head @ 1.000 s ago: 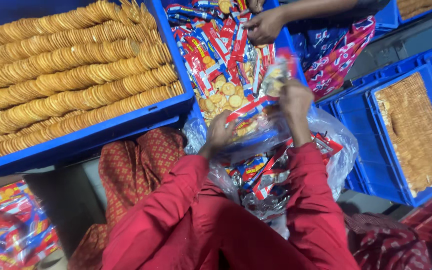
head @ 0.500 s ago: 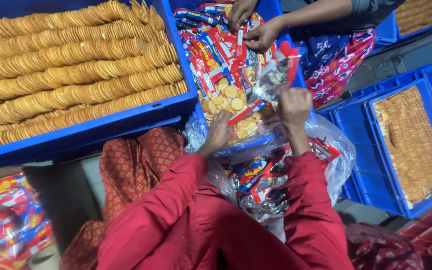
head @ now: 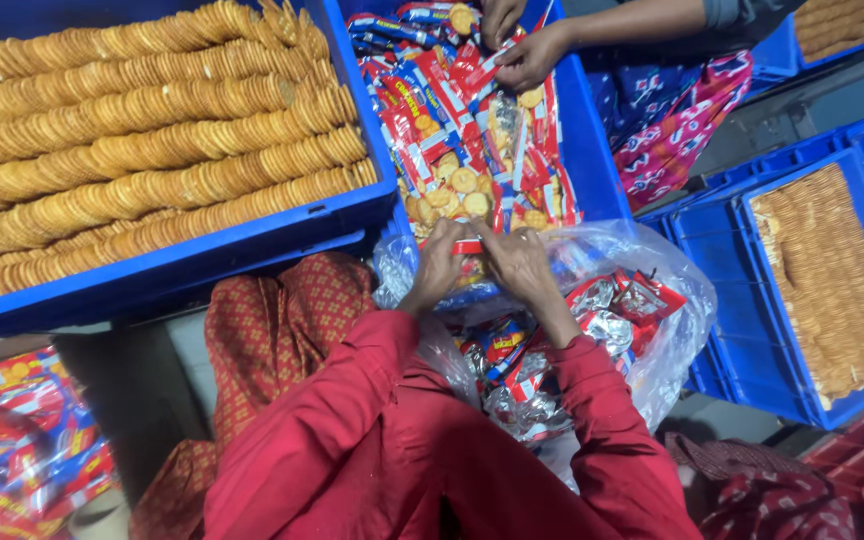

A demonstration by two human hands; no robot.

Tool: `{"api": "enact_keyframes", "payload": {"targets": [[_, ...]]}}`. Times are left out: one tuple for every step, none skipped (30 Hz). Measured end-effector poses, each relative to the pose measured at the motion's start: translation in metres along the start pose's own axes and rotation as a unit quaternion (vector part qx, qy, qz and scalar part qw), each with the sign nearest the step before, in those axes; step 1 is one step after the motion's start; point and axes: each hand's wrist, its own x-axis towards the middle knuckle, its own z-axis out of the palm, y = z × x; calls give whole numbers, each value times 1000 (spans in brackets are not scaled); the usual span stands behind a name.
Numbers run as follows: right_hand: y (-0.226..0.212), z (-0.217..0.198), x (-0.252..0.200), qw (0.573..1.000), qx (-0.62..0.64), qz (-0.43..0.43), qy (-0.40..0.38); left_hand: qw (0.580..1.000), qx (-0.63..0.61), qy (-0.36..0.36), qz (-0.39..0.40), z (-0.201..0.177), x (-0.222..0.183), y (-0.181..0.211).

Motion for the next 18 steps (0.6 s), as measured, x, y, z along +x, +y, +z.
{"api": "enact_keyframes", "payload": {"targets": [[-7, 6, -3, 1000, 22, -2, 19, 1000, -5, -5, 24, -4, -1, 3], [-14, 11, -6, 998, 45, -5, 38, 999, -15, -34, 11, -8, -3, 7], [-17, 14, -9, 997, 40, 25, 60, 998, -27, -62, 0, -11, -3, 13], [-20, 16, -13, 995, 36, 54, 80, 995, -39, -90, -11, -14, -2, 18], [-22, 16, -19, 991, 31, 85, 100, 993, -37, -112, -10, -15, -2, 24], [-22, 16, -27, 988, 13, 103, 118, 990, -36, -133, -9, -17, -3, 30], [-21, 15, -37, 983, -4, 122, 134, 987, -35, -155, -9, -19, -4, 35], [-21, 15, -49, 978, -21, 140, 150, 988, -43, -145, 5, -20, -4, 39], [-19, 15, -64, 969, -27, 167, 180, 989, -52, -136, 19, -21, -4, 40], [-16, 13, -82, 958, -32, 194, 210, 990, -60, -126, 33, -22, -4, 41], [-11, 13, -101, 949, -64, 227, 211, 994, -55, -84, 44, -21, -4, 40], [-6, 14, -123, 937, -96, 260, 211, 996, -50, -42, 55, -20, -4, 38], [-3, 17, -148, 932, -132, 285, 183, 997, -44, 1, 65, -18, -5, 35], [-1, 21, -174, 924, -168, 309, 153, 998, -52, 3, 38, -16, -6, 31], [1, 28, -199, 917, -185, 337, 109, 998, -59, 5, 12, -13, -5, 26], [-1, 40, -221, 905, -182, 384, 25, 998, -67, 8, -14, -10, -4, 22], [-3, 53, -240, 882, -172, 431, -83, 999, -16, 8, 34, -8, -4, 18], [-4, 67, -256, 848, -156, 466, -199, 996, 35, 7, 82, -5, -5, 15]]}}
